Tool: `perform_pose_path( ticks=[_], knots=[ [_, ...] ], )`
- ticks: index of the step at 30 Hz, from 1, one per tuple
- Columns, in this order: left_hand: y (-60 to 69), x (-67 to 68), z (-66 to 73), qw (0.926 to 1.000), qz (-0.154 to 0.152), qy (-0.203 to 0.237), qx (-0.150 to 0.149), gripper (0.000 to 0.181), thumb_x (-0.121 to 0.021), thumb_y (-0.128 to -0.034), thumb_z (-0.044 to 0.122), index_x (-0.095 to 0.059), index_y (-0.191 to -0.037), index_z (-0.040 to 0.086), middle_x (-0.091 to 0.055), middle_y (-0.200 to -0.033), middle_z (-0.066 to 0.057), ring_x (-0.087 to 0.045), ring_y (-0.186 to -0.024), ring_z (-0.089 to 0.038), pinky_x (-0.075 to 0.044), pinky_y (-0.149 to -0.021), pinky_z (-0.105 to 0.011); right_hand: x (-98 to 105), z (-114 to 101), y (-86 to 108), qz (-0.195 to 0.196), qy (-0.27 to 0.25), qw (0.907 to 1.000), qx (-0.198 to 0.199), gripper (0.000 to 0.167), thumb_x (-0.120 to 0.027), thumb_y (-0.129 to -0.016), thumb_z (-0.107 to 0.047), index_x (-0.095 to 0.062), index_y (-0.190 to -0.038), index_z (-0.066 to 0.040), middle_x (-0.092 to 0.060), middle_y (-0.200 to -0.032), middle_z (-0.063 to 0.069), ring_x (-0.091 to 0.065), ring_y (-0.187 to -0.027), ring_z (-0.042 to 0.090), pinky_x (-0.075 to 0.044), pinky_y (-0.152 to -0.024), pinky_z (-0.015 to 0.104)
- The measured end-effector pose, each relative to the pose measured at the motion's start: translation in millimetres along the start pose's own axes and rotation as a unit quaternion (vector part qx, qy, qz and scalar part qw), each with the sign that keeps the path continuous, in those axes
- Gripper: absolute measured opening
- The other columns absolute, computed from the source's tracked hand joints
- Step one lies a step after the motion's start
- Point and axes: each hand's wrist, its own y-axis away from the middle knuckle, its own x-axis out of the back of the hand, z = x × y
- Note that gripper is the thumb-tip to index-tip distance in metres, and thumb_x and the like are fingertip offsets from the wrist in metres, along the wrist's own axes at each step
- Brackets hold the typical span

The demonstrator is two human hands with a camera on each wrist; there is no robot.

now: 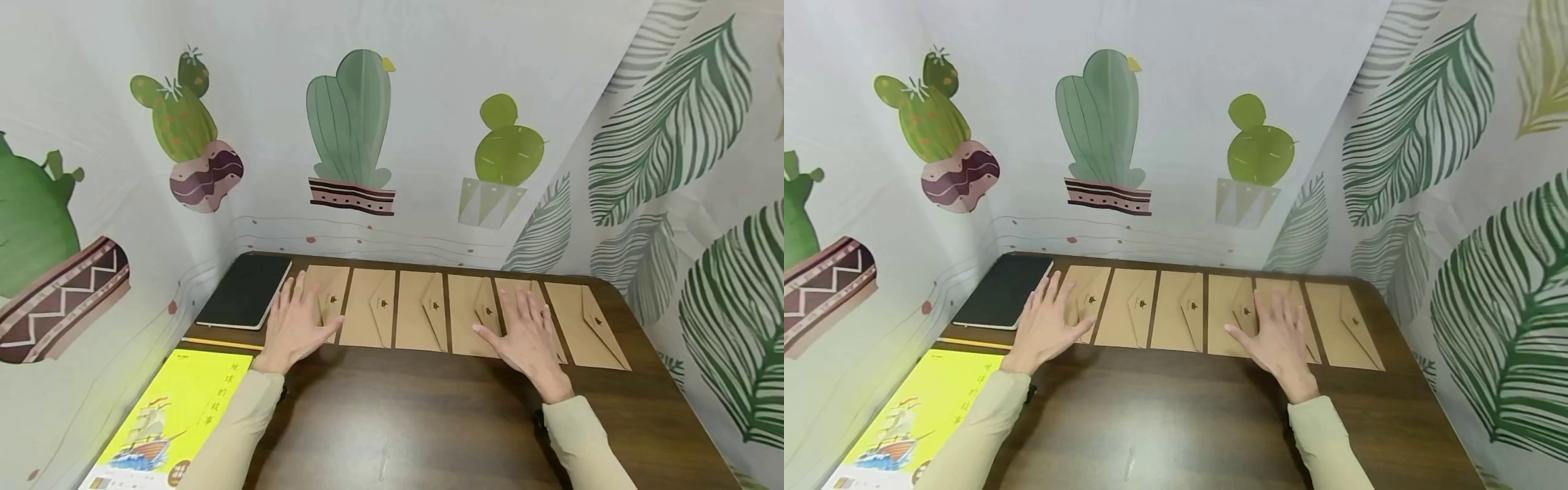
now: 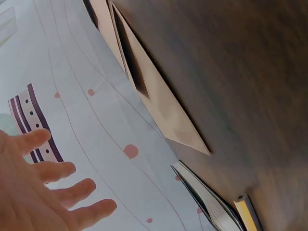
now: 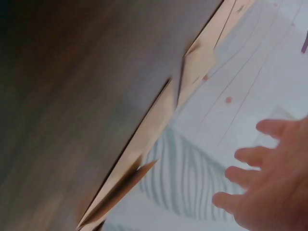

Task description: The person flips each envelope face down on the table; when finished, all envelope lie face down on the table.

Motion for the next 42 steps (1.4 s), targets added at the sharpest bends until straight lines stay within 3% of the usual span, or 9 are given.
perform_pose_path(
  ticks=[6, 12, 17, 21, 25, 28, 33, 37, 42],
  knots=[
    [-1.8, 4.9, -1.5, 0.9980, 0.027, 0.041, 0.039, 0.090, -0.073, -0.0917, 0.061, -0.047, -0.162, 0.010, -0.046, -0.164, -0.025, -0.044, -0.148, -0.050, -0.042, -0.117, -0.070, -4, -34, -5.4, 0.038, -0.030, 0.9988, 0.002, 0.099, -0.073, -0.094, -0.069, -0.045, -0.163, -0.004, -0.040, -0.171, 0.029, -0.035, -0.156, 0.054, -0.024, -0.128, 0.076],
    [-1.4, 12.8, -5.4, 0.9924, 0.056, 0.068, 0.086, 0.072, -0.074, -0.0946, 0.042, -0.055, -0.153, 0.004, -0.055, -0.150, -0.027, -0.050, -0.136, -0.049, -0.048, -0.108, -0.064, -15, -87, -8.0, 0.020, -0.093, 0.9954, 0.013, 0.091, -0.079, -0.092, -0.064, -0.054, -0.157, -0.005, -0.059, -0.155, 0.027, -0.053, -0.145, 0.050, -0.043, -0.121, 0.067],
    [3.0, 16.8, -11.7, 0.9872, 0.056, 0.071, 0.131, 0.058, -0.070, -0.0937, 0.027, -0.062, -0.144, -0.001, -0.060, -0.146, -0.032, -0.055, -0.130, -0.051, -0.054, -0.099, -0.066, -31, -141, -18.4, -0.012, -0.154, 0.9865, 0.053, 0.080, -0.083, -0.092, -0.054, -0.062, -0.148, -0.001, -0.075, -0.125, 0.022, -0.073, -0.104, 0.034, -0.062, -0.095, 0.050],
    [6.6, 17.4, -15.6, 0.9840, 0.037, 0.068, 0.160, 0.055, -0.069, -0.0922, 0.022, -0.065, -0.141, -0.004, -0.062, -0.141, -0.034, -0.058, -0.126, -0.053, -0.056, -0.095, -0.067, -46, -179, -26.2, -0.040, -0.180, 0.9798, 0.079, 0.071, -0.085, -0.092, -0.048, -0.068, -0.140, 0.001, -0.077, -0.096, 0.011, -0.063, -0.073, 0.015, -0.057, -0.073, 0.033],
    [6.8, 16.7, -18.8, 0.9831, 0.030, 0.058, 0.171, 0.053, -0.072, -0.0906, 0.019, -0.067, -0.137, -0.007, -0.067, -0.134, -0.034, -0.065, -0.118, -0.054, -0.060, -0.088, -0.066, -64, -209, -32.6, -0.062, -0.192, 0.9749, 0.095, 0.062, -0.086, -0.092, -0.043, -0.073, -0.130, 0.004, -0.071, -0.075, 0.002, -0.057, -0.062, 0.008, -0.058, -0.071, 0.031],
    [4.7, 14.7, -20.3, 0.9844, 0.021, 0.049, 0.168, 0.052, -0.073, -0.0894, 0.019, -0.069, -0.132, -0.010, -0.069, -0.127, -0.035, -0.069, -0.110, -0.054, -0.061, -0.085, -0.066, -75, -228, -36.5, -0.081, -0.197, 0.9734, 0.085, 0.059, -0.086, -0.093, -0.040, -0.074, -0.128, 0.006, -0.069, -0.064, 0.010, -0.050, -0.053, 0.008, -0.063, -0.076, 0.037],
    [0.4, 11.0, -22.4, 0.9834, -0.004, 0.032, 0.178, 0.040, -0.076, -0.0864, 0.023, -0.072, -0.105, -0.012, -0.070, -0.108, -0.034, -0.070, -0.096, -0.053, -0.060, -0.078, -0.063, -92, -260, -46.3, -0.094, -0.161, 0.9783, 0.090, 0.046, -0.085, -0.093, -0.044, -0.080, -0.100, 0.001, -0.067, -0.063, 0.009, -0.044, -0.048, 0.007, -0.058, -0.059, 0.029],
    [-2.3, 6.6, -26.2, 0.9775, -0.036, 0.030, 0.206, 0.038, -0.080, -0.0849, 0.028, -0.071, -0.092, -0.008, -0.070, -0.102, -0.031, -0.070, -0.091, -0.049, -0.060, -0.073, -0.059, -105, -279, -53.3, -0.096, -0.113, 0.9817, 0.119, 0.052, -0.083, -0.095, -0.043, -0.056, -0.062, -0.013, -0.046, -0.055, -0.005, -0.038, -0.048, 0.006, -0.036, -0.043, 0.021],
    [-5.9, 0.5, -29.6, 0.9695, -0.085, 0.023, 0.229, 0.048, -0.085, -0.0843, 0.035, -0.073, -0.101, -0.008, -0.073, -0.107, -0.031, -0.072, -0.097, -0.049, -0.062, -0.078, -0.058, -121, -290, -58.6, -0.117, -0.075, 0.9853, 0.099, 0.054, -0.080, -0.097, -0.034, -0.043, -0.060, -0.020, -0.047, -0.059, -0.005, -0.044, -0.052, 0.009, -0.038, -0.045, 0.023]
  ],
)
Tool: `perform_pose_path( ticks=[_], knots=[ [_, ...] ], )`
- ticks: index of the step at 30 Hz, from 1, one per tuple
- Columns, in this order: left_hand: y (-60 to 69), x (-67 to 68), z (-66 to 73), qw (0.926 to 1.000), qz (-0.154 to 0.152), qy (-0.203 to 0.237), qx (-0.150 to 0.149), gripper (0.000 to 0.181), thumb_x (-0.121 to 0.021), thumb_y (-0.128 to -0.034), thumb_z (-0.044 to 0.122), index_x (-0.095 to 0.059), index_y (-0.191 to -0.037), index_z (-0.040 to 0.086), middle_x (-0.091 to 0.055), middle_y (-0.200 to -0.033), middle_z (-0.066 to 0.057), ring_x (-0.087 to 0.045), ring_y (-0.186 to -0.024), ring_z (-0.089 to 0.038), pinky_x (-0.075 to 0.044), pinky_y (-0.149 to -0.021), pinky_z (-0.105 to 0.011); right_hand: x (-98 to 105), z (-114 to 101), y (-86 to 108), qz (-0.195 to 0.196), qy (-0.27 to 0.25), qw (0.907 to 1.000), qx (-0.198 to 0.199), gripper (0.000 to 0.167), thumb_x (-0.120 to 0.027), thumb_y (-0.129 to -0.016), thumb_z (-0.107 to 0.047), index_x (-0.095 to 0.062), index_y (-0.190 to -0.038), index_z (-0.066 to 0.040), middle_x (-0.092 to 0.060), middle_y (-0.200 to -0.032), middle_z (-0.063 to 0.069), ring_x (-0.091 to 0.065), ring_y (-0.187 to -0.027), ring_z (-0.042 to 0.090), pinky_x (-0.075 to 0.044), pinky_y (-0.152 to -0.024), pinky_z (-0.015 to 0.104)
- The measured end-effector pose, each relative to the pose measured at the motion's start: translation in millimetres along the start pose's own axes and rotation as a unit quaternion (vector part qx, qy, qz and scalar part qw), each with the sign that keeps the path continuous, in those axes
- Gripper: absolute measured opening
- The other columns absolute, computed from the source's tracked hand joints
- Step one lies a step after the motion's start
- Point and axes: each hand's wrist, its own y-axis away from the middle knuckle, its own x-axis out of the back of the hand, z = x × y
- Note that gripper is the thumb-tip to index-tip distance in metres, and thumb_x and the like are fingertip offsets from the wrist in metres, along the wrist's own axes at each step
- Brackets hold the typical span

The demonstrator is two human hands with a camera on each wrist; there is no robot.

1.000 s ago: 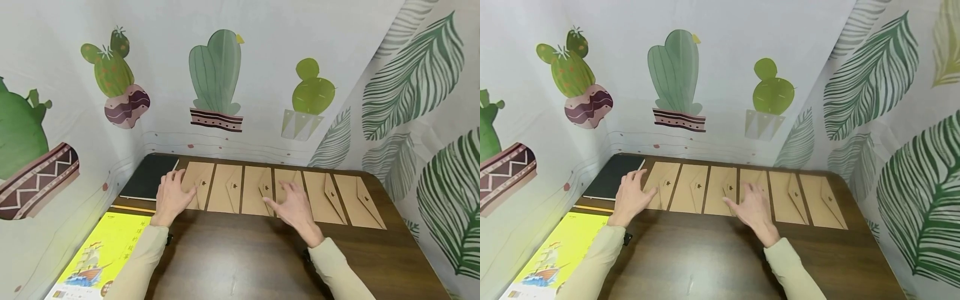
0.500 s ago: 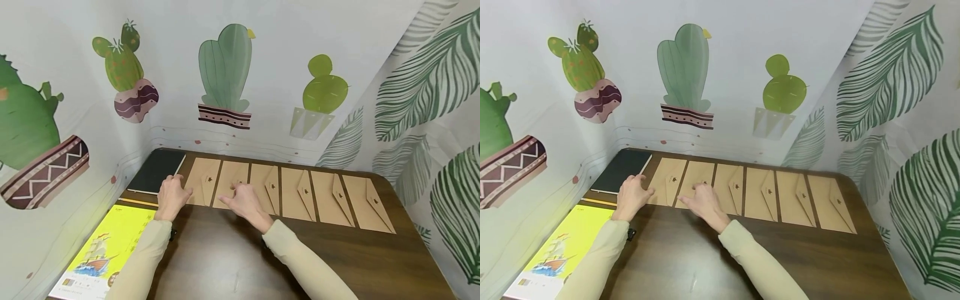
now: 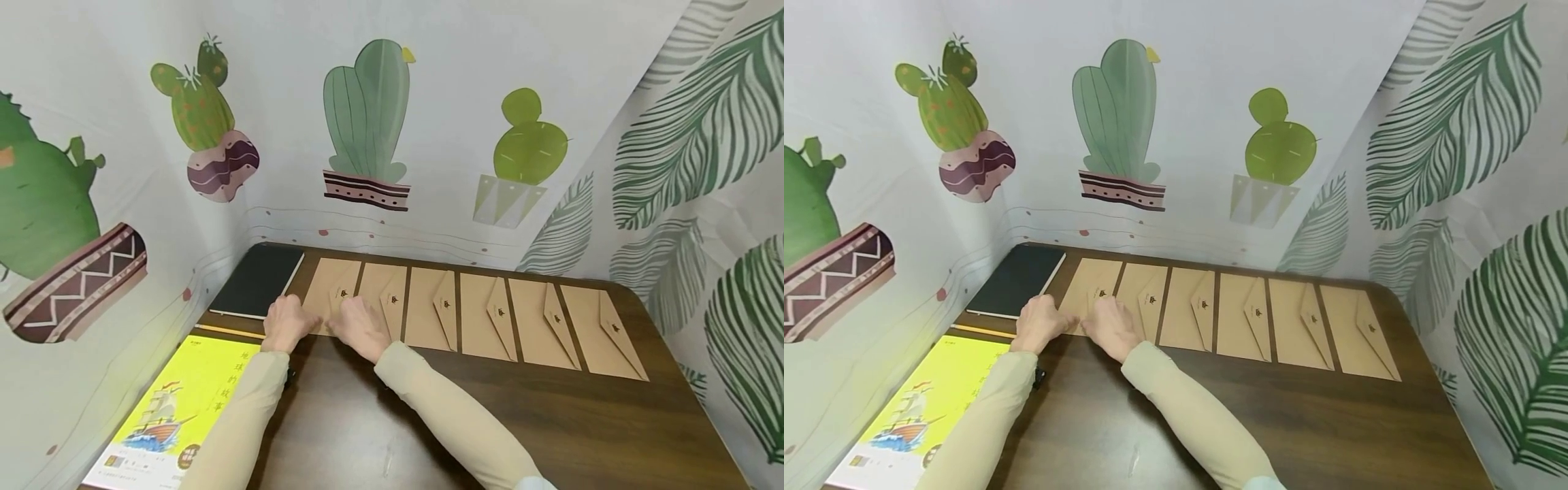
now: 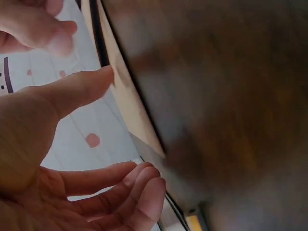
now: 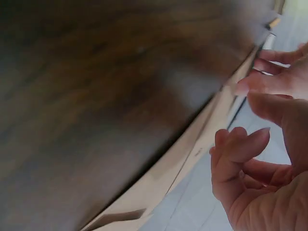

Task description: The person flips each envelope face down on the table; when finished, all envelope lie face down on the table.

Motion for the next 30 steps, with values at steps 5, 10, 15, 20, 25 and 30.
perform_pose_path(
  ticks=[5, 10, 15, 20, 25, 30],
  knots=[
    [-2.9, -0.7, 0.8, 0.9999, -0.006, -0.012, 0.006, 0.046, -0.088, -0.0839, 0.034, -0.075, -0.098, -0.008, -0.075, -0.104, -0.030, -0.074, -0.094, -0.046, -0.063, -0.076, -0.056, -9, -4, -9.0, 0.012, 0.008, 0.9999, -0.001, 0.047, -0.081, -0.094, -0.026, -0.050, -0.061, -0.018, -0.066, -0.073, 0.003, -0.057, -0.060, 0.015, -0.050, -0.051, 0.028],
    [-3.6, -0.6, 2.5, 0.9999, -0.007, -0.013, 0.005, 0.039, -0.089, -0.0831, 0.031, -0.074, -0.091, -0.005, -0.075, -0.100, -0.027, -0.072, -0.087, -0.041, -0.062, -0.071, -0.053, -27, 2, -20.1, 0.048, 0.032, 0.9981, 0.022, 0.042, -0.078, -0.089, -0.018, -0.048, -0.058, -0.018, -0.068, -0.074, 0.003, -0.057, -0.061, 0.015, -0.054, -0.054, 0.032],
    [-4.7, -0.4, 4.1, 0.9997, -0.019, -0.015, 0.008, 0.036, -0.088, -0.0835, 0.029, -0.074, -0.091, -0.003, -0.074, -0.098, -0.024, -0.070, -0.085, -0.038, -0.061, -0.071, -0.051, -18, -6, -15.0, 0.047, 0.027, 0.9985, 0.011, 0.036, -0.075, -0.087, -0.011, -0.051, -0.061, -0.015, -0.073, -0.079, 0.006, -0.062, -0.064, 0.017, -0.056, -0.056, 0.033],
    [-5.3, 2.2, 5.5, 0.9995, -0.027, -0.015, 0.011, 0.033, -0.087, -0.0830, 0.027, -0.073, -0.089, -0.002, -0.072, -0.095, -0.021, -0.066, -0.081, -0.034, -0.059, -0.066, -0.048, -13, -9, -12.8, 0.043, -0.014, 0.9989, -0.010, 0.036, -0.069, -0.088, -0.005, -0.048, -0.060, -0.015, -0.069, -0.075, 0.008, -0.059, -0.060, 0.018, -0.052, -0.052, 0.031],
    [-7.3, 3.1, 4.2, 0.9994, -0.031, -0.012, 0.014, 0.037, -0.086, -0.0839, 0.029, -0.074, -0.094, -0.004, -0.074, -0.097, -0.023, -0.067, -0.082, -0.034, -0.060, -0.068, -0.049, -24, 2, -20.8, 0.052, -0.054, 0.9971, -0.013, 0.036, -0.064, -0.086, 0.000, -0.048, -0.057, -0.016, -0.063, -0.069, 0.006, -0.054, -0.057, 0.017, -0.049, -0.049, 0.031],
    [-8.0, 4.9, 1.9, 0.9992, -0.034, 0.011, 0.020, 0.044, -0.084, -0.0878, 0.037, -0.075, -0.097, -0.005, -0.076, -0.099, -0.026, -0.071, -0.084, -0.038, -0.059, -0.070, -0.051, -33, 14, -29.2, 0.062, -0.076, 0.9952, -0.010, 0.033, -0.065, -0.088, -0.004, -0.054, -0.059, -0.016, -0.064, -0.067, 0.005, -0.055, -0.058, 0.015, -0.050, -0.050, 0.031]
  ],
)
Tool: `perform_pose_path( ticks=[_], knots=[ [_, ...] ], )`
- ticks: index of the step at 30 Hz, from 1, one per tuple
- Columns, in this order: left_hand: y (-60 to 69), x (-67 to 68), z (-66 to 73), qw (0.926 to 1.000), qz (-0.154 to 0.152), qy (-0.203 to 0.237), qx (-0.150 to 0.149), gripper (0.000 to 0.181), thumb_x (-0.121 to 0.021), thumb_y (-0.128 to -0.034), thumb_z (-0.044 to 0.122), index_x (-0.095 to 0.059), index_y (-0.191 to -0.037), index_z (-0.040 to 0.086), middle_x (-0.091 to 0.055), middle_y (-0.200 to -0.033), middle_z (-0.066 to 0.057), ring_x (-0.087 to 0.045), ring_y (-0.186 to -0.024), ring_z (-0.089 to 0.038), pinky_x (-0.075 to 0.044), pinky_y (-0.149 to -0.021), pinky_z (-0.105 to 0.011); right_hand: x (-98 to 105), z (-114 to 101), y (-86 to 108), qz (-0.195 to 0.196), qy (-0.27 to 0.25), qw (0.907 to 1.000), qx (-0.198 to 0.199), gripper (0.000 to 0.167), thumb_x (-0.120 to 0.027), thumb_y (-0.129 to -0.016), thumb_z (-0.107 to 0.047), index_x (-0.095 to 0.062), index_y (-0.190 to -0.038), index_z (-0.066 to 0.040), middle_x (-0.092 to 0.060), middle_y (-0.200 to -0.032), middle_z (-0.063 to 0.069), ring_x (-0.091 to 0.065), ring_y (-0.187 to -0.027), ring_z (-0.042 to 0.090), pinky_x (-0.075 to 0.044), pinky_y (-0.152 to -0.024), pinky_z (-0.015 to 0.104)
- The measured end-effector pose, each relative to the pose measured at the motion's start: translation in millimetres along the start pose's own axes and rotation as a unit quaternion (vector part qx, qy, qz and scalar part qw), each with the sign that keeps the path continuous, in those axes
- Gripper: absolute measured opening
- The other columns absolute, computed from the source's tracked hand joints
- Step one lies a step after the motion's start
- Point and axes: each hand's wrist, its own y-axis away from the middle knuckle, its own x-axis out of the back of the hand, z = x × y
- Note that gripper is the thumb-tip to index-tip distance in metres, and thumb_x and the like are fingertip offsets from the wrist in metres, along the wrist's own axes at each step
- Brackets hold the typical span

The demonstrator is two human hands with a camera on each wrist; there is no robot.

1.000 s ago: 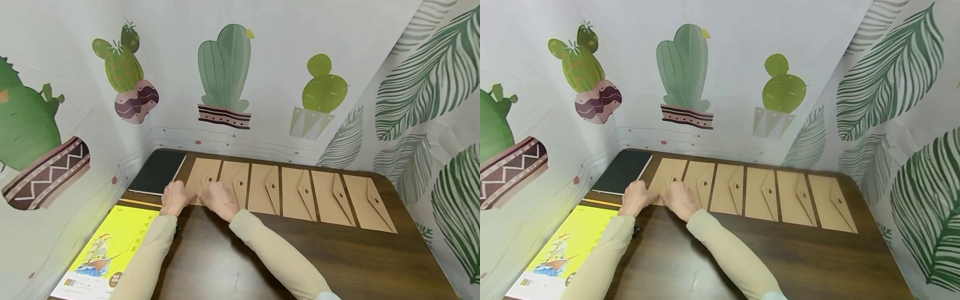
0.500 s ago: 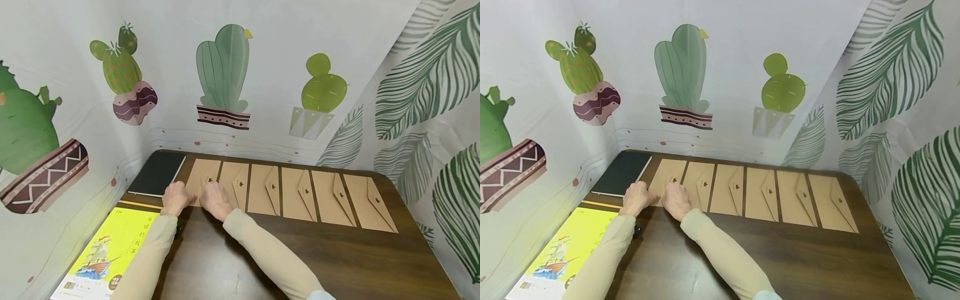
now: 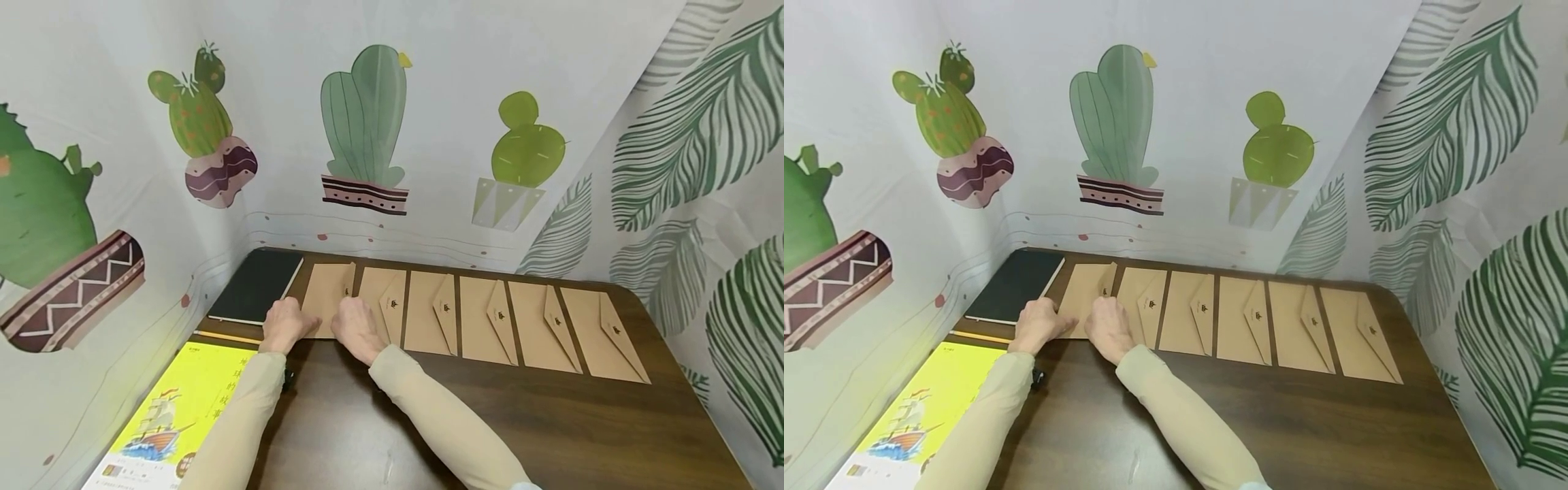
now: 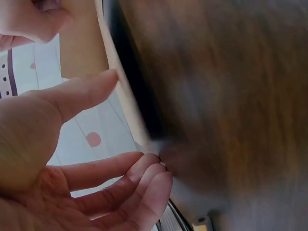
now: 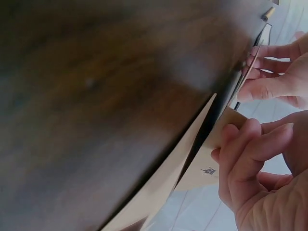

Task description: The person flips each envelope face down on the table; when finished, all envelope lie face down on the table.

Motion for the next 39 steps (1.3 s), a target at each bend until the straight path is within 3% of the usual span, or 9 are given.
perform_pose_path(
  ticks=[5, 7, 9, 13, 19, 24, 28, 34, 39],
  knots=[
    [-7.3, -3.7, -7.7, 0.9989, 0.013, 0.046, 0.000, 0.040, -0.083, -0.0885, 0.039, -0.069, -0.073, 0.005, -0.068, -0.080, -0.013, -0.062, -0.076, -0.031, -0.048, -0.060, -0.038, 14, -7, 11.5, 0.021, 0.002, 0.9998, 0.002, 0.037, -0.063, -0.090, -0.003, -0.050, -0.058, -0.018, -0.055, -0.062, 0.000, -0.051, -0.056, 0.015, -0.046, -0.048, 0.030],
    [-8.9, -3.3, -9.3, 0.9975, 0.022, 0.066, -0.001, 0.035, -0.083, -0.0891, 0.036, -0.075, -0.077, 0.004, -0.073, -0.087, -0.017, -0.065, -0.082, -0.034, -0.053, -0.064, -0.041, 20, -11, 14.7, 0.018, 0.001, 0.9998, 0.003, 0.042, -0.064, -0.092, -0.003, -0.046, -0.058, -0.019, -0.049, -0.060, -0.002, -0.047, -0.055, 0.014, -0.043, -0.046, 0.028],
    [-8.1, -0.5, -9.1, 0.9957, 0.031, 0.088, 0.000, 0.033, -0.082, -0.0906, 0.033, -0.082, -0.096, 0.001, -0.078, -0.107, -0.025, -0.070, -0.098, -0.042, -0.061, -0.077, -0.048, 22, -10, 15.3, 0.018, -0.004, 0.9998, 0.006, 0.046, -0.062, -0.093, -0.004, -0.041, -0.057, -0.021, -0.042, -0.060, -0.005, -0.042, -0.053, 0.011, -0.039, -0.044, 0.026],
    [0.0, 8.7, -3.6, 0.9904, 0.045, 0.130, 0.009, 0.037, -0.081, -0.0938, 0.025, -0.079, -0.119, -0.003, -0.077, -0.126, -0.027, -0.068, -0.119, -0.046, -0.060, -0.099, -0.057, 33, -17, 21.0, 0.010, -0.019, 0.9998, 0.002, 0.049, -0.061, -0.095, -0.003, -0.037, -0.057, -0.020, -0.036, -0.057, -0.006, -0.036, -0.048, 0.008, -0.032, -0.039, 0.023],
    [3.3, 9.3, -5.9, 0.9784, 0.053, 0.198, 0.028, 0.031, -0.085, -0.0916, 0.019, -0.081, -0.116, 0.000, -0.083, -0.110, -0.020, -0.074, -0.105, -0.035, -0.059, -0.083, -0.039, 32, -15, 24.4, 0.020, -0.043, 0.9984, -0.030, 0.053, -0.061, -0.095, -0.004, -0.035, -0.052, -0.021, -0.031, -0.050, -0.009, -0.029, -0.045, 0.006, -0.027, -0.038, 0.022],
    [4.0, 10.0, -4.6, 0.9631, 0.044, 0.261, 0.046, 0.031, -0.088, -0.0906, 0.016, -0.081, -0.117, 0.001, -0.084, -0.105, -0.017, -0.077, -0.088, -0.021, -0.052, -0.069, -0.023, 35, -16, 25.1, 0.040, -0.095, 0.9938, -0.043, 0.054, -0.061, -0.095, -0.003, -0.038, -0.050, -0.022, -0.038, -0.047, -0.009, -0.036, -0.043, 0.005, -0.031, -0.040, 0.021],
    [5.1, 13.2, -1.6, 0.9553, 0.048, 0.286, 0.058, 0.032, -0.088, -0.0910, 0.017, -0.081, -0.117, 0.001, -0.083, -0.105, -0.016, -0.074, -0.089, -0.020, -0.052, -0.071, -0.024, 40, -14, 24.4, 0.055, -0.115, 0.9898, -0.064, 0.051, -0.064, -0.096, -0.005, -0.038, -0.055, -0.020, -0.040, -0.050, -0.007, -0.039, -0.044, 0.007, -0.033, -0.042, 0.022],
    [6.6, 18.5, -2.5, 0.9459, 0.039, 0.313, 0.077, 0.036, -0.089, -0.0913, 0.021, -0.081, -0.120, 0.001, -0.080, -0.116, -0.018, -0.069, -0.106, -0.027, -0.050, -0.080, -0.026, 42, -7, 21.1, 0.033, -0.168, 0.9807, -0.094, 0.048, -0.069, -0.093, -0.011, -0.038, -0.058, -0.021, -0.032, -0.048, -0.011, -0.030, -0.044, 0.006, -0.025, -0.041, 0.021],
    [8.0, 19.5, -5.0, 0.9439, 0.028, 0.319, 0.082, 0.037, -0.088, -0.0929, 0.022, -0.079, -0.121, 0.000, -0.078, -0.117, -0.017, -0.068, -0.103, -0.024, -0.050, -0.077, -0.023, 44, -7, 19.4, 0.001, -0.245, 0.9602, -0.135, 0.041, -0.076, -0.095, -0.013, -0.049, -0.064, -0.015, -0.037, -0.053, -0.008, -0.033, -0.049, 0.007, -0.026, -0.046, 0.023]
  ],
)
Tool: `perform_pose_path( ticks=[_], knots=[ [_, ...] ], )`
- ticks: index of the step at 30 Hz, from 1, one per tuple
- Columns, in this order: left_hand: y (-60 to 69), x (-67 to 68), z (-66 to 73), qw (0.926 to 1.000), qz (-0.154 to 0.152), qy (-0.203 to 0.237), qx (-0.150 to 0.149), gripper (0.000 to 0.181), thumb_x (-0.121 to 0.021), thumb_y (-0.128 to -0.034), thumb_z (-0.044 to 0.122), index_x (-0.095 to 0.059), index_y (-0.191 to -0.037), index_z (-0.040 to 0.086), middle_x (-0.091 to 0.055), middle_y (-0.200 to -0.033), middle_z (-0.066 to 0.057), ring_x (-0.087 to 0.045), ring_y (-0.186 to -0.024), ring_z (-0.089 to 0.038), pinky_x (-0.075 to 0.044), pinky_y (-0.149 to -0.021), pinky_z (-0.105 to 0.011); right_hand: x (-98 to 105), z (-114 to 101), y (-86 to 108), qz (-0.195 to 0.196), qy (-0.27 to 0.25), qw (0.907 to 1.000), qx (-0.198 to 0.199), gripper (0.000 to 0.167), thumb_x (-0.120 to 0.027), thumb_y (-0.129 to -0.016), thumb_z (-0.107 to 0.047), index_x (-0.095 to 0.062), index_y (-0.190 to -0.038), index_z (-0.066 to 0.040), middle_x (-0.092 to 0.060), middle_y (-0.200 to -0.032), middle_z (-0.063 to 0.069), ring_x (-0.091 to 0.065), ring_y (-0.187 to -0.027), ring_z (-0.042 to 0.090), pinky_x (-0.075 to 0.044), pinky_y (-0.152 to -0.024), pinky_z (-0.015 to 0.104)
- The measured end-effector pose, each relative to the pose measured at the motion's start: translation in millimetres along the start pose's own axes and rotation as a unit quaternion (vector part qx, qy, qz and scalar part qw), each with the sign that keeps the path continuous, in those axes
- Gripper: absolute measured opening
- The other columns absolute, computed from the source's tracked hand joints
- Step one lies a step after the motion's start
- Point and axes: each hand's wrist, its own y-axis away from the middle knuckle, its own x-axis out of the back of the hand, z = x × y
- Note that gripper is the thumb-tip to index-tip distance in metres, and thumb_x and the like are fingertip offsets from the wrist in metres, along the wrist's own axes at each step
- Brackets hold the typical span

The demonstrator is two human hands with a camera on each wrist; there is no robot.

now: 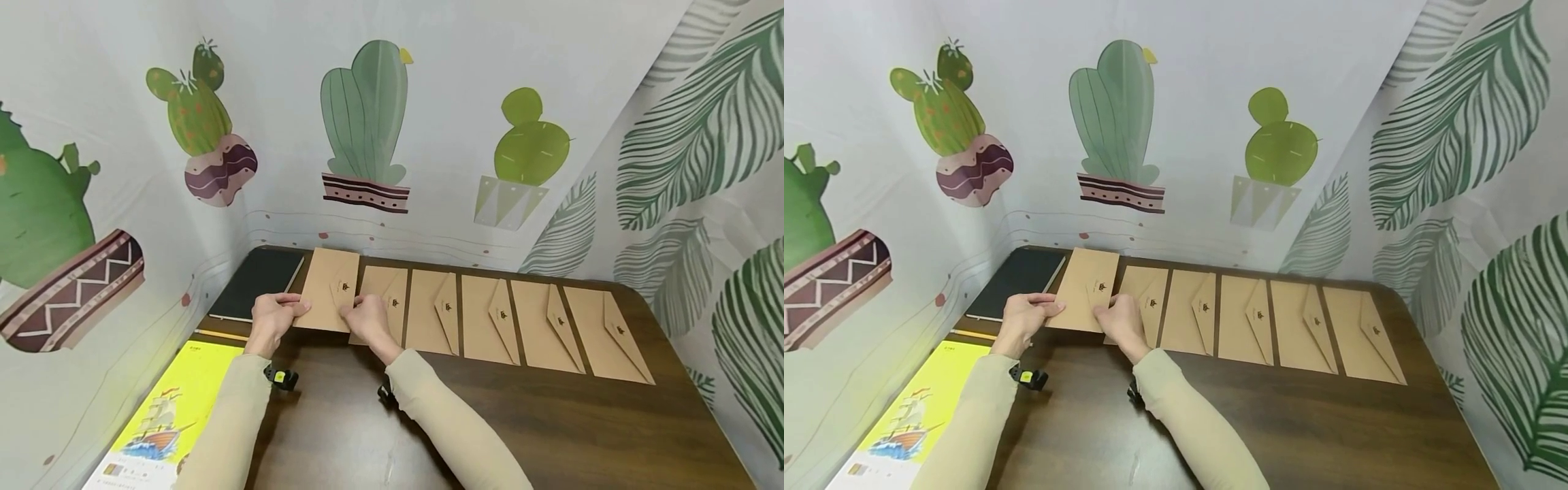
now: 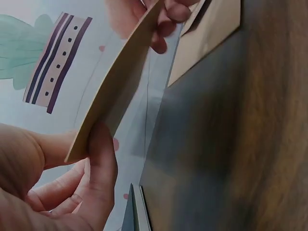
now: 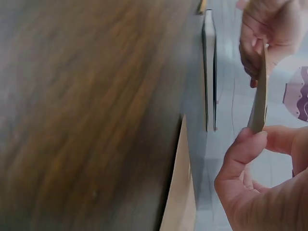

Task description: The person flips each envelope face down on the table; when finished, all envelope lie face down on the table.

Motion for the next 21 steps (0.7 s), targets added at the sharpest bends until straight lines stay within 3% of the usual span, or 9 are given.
perform_pose_path(
  ticks=[4, 7, 13, 17, 21],
  knots=[
    [0.6, 0.9, -2.1, 0.9998, -0.002, -0.016, -0.008, 0.036, -0.088, -0.0927, 0.022, -0.079, -0.120, 0.000, -0.081, -0.109, -0.015, -0.069, -0.090, -0.017, -0.050, -0.071, -0.021, 1, -1, 0.6, -0.003, -0.047, 0.9979, -0.045, 0.016, -0.082, -0.095, -0.017, -0.071, -0.092, -0.005, -0.058, -0.065, -0.004, -0.051, -0.057, 0.009, -0.042, -0.056, 0.022],
    [1.1, 0.3, -4.5, 0.9994, -0.012, -0.030, -0.012, 0.038, -0.088, -0.0926, 0.022, -0.078, -0.122, -0.001, -0.082, -0.109, -0.017, -0.071, -0.083, -0.015, -0.052, -0.069, -0.021, 2, 0, 0.8, -0.007, -0.085, 0.9943, -0.064, 0.019, -0.083, -0.095, -0.016, -0.075, -0.107, -0.002, -0.069, -0.075, 0.000, -0.061, -0.061, 0.009, -0.051, -0.062, 0.022],
    [3.1, -4.5, -9.8, 0.9976, -0.044, -0.053, -0.007, 0.044, -0.086, -0.0931, 0.025, -0.075, -0.126, -0.004, -0.076, -0.126, -0.026, -0.072, -0.100, -0.026, -0.055, -0.075, -0.025, 3, 3, 0.2, -0.012, -0.129, 0.9891, -0.070, 0.015, -0.083, -0.095, -0.013, -0.076, -0.104, -0.002, -0.071, -0.077, 0.001, -0.062, -0.057, 0.009, -0.053, -0.061, 0.021],
    [3.2, -8.2, -11.5, 0.9950, -0.066, -0.076, -0.001, 0.051, -0.086, -0.0930, 0.029, -0.073, -0.130, -0.005, -0.071, -0.136, -0.028, -0.067, -0.117, -0.035, -0.058, -0.090, -0.038, 3, 1, 0.1, -0.009, -0.130, 0.9893, -0.066, 0.011, -0.082, -0.095, -0.012, -0.077, -0.101, -0.004, -0.072, -0.073, 0.000, -0.063, -0.057, 0.008, -0.051, -0.061, 0.020],
    [4.6, -12.8, -9.6, 0.9913, -0.076, -0.106, -0.020, 0.057, -0.086, -0.0915, 0.030, -0.071, -0.133, -0.006, -0.070, -0.139, -0.030, -0.066, -0.125, -0.040, -0.058, -0.101, -0.049, 2, -3, 1.1, 0.007, -0.111, 0.9921, -0.059, 0.007, -0.081, -0.095, -0.012, -0.078, -0.098, -0.006, -0.075, -0.077, 0.001, -0.065, -0.058, 0.008, -0.050, -0.058, 0.020]
  ],
)
